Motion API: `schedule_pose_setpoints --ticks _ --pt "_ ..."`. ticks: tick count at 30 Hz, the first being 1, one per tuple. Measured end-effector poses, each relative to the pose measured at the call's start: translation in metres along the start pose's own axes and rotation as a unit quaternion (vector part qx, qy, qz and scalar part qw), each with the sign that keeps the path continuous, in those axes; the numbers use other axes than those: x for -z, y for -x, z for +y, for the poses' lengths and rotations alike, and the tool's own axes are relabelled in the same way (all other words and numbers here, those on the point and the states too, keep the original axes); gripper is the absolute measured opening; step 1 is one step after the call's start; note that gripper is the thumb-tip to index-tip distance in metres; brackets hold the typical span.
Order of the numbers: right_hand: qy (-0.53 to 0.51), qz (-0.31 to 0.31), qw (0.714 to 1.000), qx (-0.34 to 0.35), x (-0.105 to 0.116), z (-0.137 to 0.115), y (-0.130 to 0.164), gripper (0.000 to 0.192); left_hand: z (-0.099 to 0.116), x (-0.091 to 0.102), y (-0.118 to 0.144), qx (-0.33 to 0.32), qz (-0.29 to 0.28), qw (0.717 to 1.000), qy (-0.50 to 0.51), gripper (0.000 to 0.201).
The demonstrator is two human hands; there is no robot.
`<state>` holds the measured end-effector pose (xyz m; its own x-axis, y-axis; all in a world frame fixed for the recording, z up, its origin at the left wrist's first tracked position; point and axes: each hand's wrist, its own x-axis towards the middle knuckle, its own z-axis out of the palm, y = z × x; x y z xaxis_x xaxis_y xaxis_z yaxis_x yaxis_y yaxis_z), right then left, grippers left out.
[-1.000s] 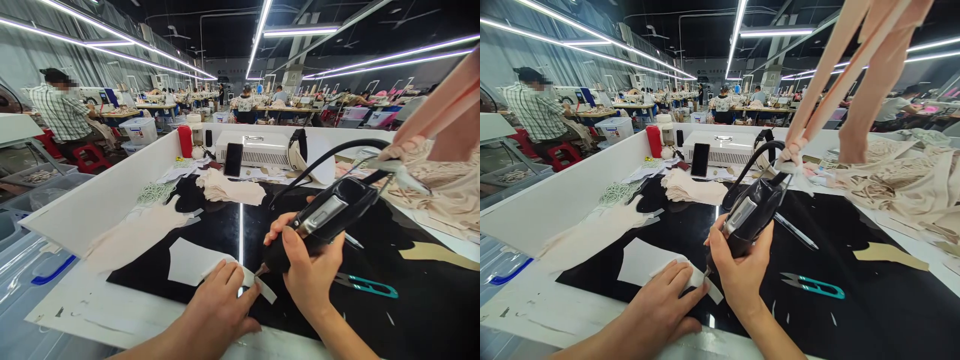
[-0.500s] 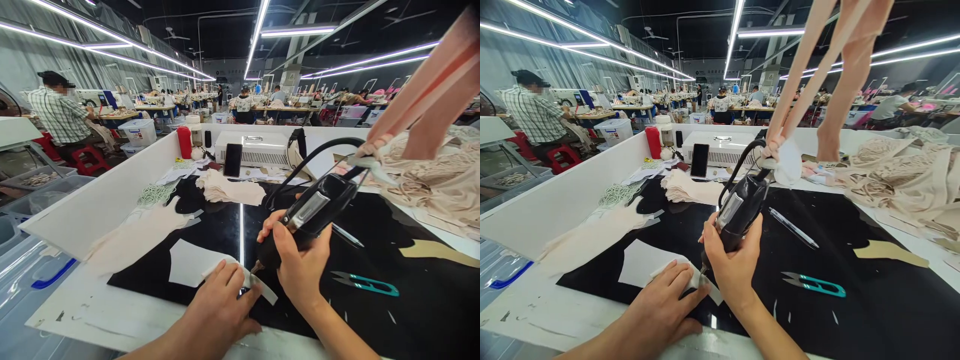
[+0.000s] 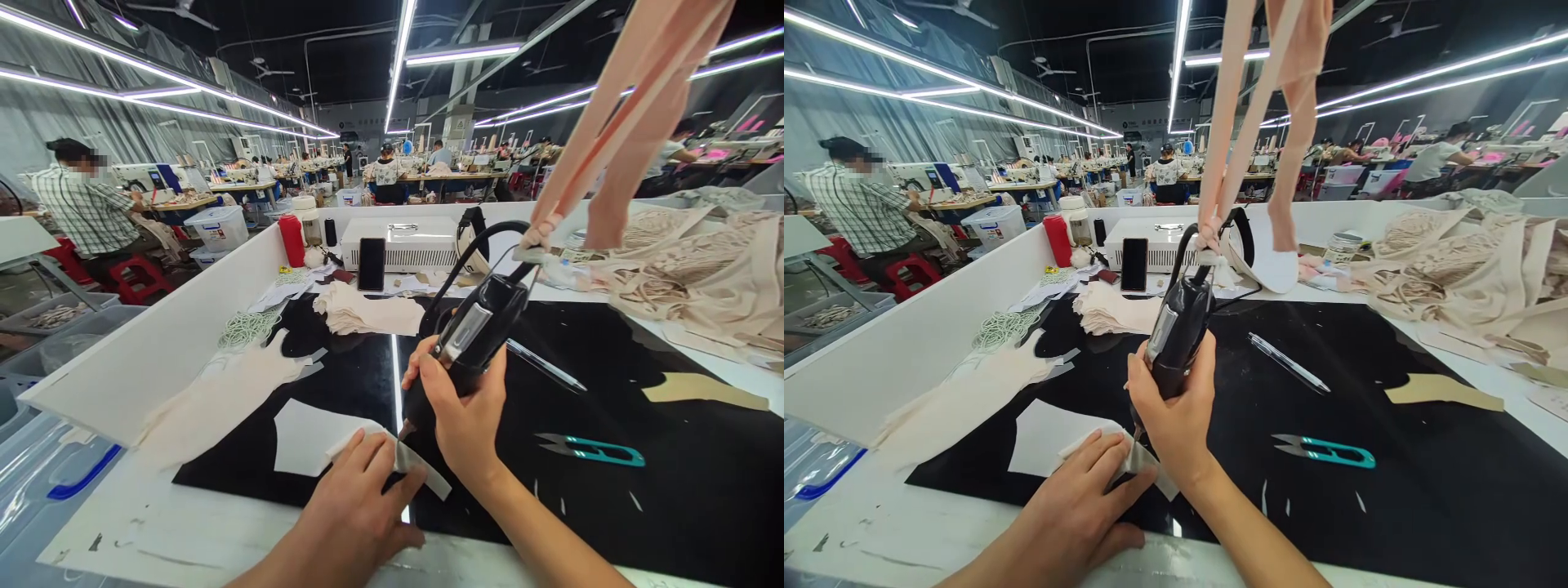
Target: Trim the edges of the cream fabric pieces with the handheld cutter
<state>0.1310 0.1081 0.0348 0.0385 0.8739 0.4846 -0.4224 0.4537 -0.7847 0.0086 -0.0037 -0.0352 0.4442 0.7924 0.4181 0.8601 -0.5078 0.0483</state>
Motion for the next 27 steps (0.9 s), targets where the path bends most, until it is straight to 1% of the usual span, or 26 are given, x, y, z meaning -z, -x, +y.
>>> schedule_pose_setpoints --ticks 7,13,16,18,20,23,24,25,26,27 --pt "-0.027 -0.005 1.000 0.011 -0.007 0.003 -0.005 0.032 -0.002 0.003 -0.001 -0.006 -0.013 1.000 0.011 0.072" --pt "-0.001 -0.012 1.000 0.020 -0.008 0.008 -0.005 0.033 -0.001 0.003 -0.001 -0.008 0.003 1.000 0.012 0.076" --pt "0.003 -0.012 1.000 0.020 -0.007 0.008 -0.004 0.033 -0.001 0.001 0.000 -0.008 0.011 1.000 0.010 0.074" --pt "0.010 -0.011 1.000 0.016 -0.007 0.008 -0.003 0.031 -0.003 -0.004 0.000 -0.010 0.024 1.000 0.006 0.070" --pt "0.020 -0.004 1.000 0.008 -0.005 0.008 -0.003 0.030 -0.004 -0.012 0.000 -0.019 0.057 0.998 -0.005 0.065" --pt "0.026 0.027 0.999 -0.014 0.000 0.009 -0.003 0.037 -0.007 -0.027 -0.002 -0.058 0.097 0.992 -0.052 0.057" --pt "0.029 0.034 0.999 -0.022 0.001 0.010 -0.003 0.041 -0.009 -0.031 -0.003 -0.071 0.088 0.991 -0.075 0.049" --pt "0.033 0.043 0.998 -0.032 0.003 0.011 -0.004 0.042 -0.011 -0.035 -0.004 -0.072 0.061 0.991 -0.095 0.039" --pt "0.036 0.050 0.997 -0.040 0.004 0.013 -0.005 0.042 -0.013 -0.037 -0.006 -0.066 0.028 0.992 -0.106 0.033" --pt "0.034 0.063 0.996 -0.051 0.005 0.014 -0.005 0.044 -0.014 -0.038 -0.008 -0.059 -0.002 0.993 -0.103 0.033"
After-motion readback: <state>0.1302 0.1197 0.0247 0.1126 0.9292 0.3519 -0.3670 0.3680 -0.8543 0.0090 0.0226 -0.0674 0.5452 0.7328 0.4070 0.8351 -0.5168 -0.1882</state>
